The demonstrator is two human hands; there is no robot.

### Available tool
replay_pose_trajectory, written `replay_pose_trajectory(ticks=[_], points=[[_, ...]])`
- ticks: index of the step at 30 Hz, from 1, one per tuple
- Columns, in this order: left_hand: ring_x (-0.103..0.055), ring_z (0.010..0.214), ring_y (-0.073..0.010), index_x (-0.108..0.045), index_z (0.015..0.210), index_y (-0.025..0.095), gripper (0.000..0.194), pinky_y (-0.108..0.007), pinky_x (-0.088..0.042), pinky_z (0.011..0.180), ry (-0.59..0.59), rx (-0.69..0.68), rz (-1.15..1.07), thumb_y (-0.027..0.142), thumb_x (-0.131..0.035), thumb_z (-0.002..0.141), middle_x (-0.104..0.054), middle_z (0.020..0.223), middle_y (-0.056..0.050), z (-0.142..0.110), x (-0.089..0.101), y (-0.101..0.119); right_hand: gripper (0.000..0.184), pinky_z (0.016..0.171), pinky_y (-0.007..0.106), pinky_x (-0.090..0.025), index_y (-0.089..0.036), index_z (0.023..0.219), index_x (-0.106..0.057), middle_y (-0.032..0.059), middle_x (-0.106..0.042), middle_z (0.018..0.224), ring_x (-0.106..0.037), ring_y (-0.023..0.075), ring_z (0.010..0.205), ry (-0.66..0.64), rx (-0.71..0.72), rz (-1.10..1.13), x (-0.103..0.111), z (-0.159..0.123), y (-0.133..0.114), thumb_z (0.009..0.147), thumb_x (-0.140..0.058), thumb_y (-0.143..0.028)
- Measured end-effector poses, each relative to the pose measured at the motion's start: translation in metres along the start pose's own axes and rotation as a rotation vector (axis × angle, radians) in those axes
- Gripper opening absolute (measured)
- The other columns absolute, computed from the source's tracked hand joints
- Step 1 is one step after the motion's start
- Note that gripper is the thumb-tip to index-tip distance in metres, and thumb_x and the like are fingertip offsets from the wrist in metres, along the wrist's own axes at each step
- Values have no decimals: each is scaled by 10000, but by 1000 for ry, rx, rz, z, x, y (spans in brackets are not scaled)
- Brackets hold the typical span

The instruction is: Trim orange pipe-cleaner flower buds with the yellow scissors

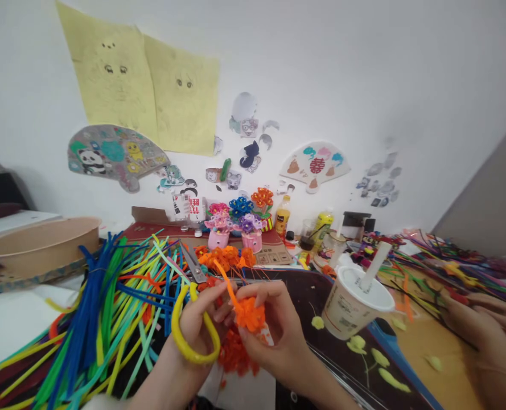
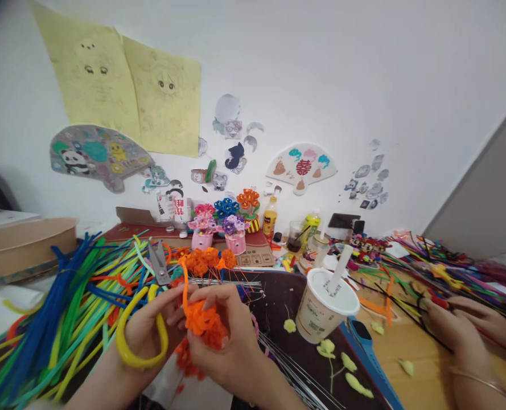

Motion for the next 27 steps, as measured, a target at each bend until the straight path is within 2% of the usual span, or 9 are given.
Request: replay_pose_trajectory(ticks=[4, 10, 15, 21, 27], points=[[-367, 413, -66, -663, 596, 169, 179, -227, -380, 459, 6, -34, 2, 306, -774, 568, -387, 392, 80, 1, 4, 6, 406, 820, 258, -507, -287, 999, -478, -11, -604, 1021, -624, 126, 902, 21, -25, -36, 2, 4, -2, 757, -588, 20], [-342, 372, -34, -569, 583, 187, 290, -196, -349, 417, 58, -116, 27, 211, -825, 450, -414, 388, 109, -3, 2, 16, 365, 779, 261, -496, -276, 993, -484, -6, -596, 984, -604, 135, 845, 69, -86, -107, 7, 4, 4, 753, -617, -35], [-370, 357, -46, -526, 630, 214, 394, -207, -380, 415, 86, -221, 78, 251, -856, 417, -462, 389, 112, -10, -2, 23, 340, 818, 258, -481, -261, 1022, -519, 8, -601, 982, -593, 161, 950, 75, -88, -189, 13, 6, 6, 760, -631, -74], [-365, 331, -53, -493, 615, 226, 418, -201, -376, 401, 152, -343, 145, 328, -863, 448, -431, 318, 125, -6, 1, 26, 403, 873, 268, -463, -250, 1028, -560, 5, -611, 998, -586, 160, 964, 17, -96, -285, 14, 7, 6, 702, -600, -18], [-406, 338, -62, -504, 589, 220, 401, -201, -371, 400, 181, -374, 178, 318, -862, 436, -461, 319, 114, -7, 1, 24, 450, 893, 304, -464, -246, 1055, -579, 16, -645, 1048, -605, 180, 988, -37, -101, -350, 13, 7, 7, 671, -587, -11]])
Point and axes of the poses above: each hand's wrist, its own z-axis towards the middle knuckle, its own x-axis out of the back of the hand, y = z × x, the point moved 2 cm from there along z, towards the middle knuckle
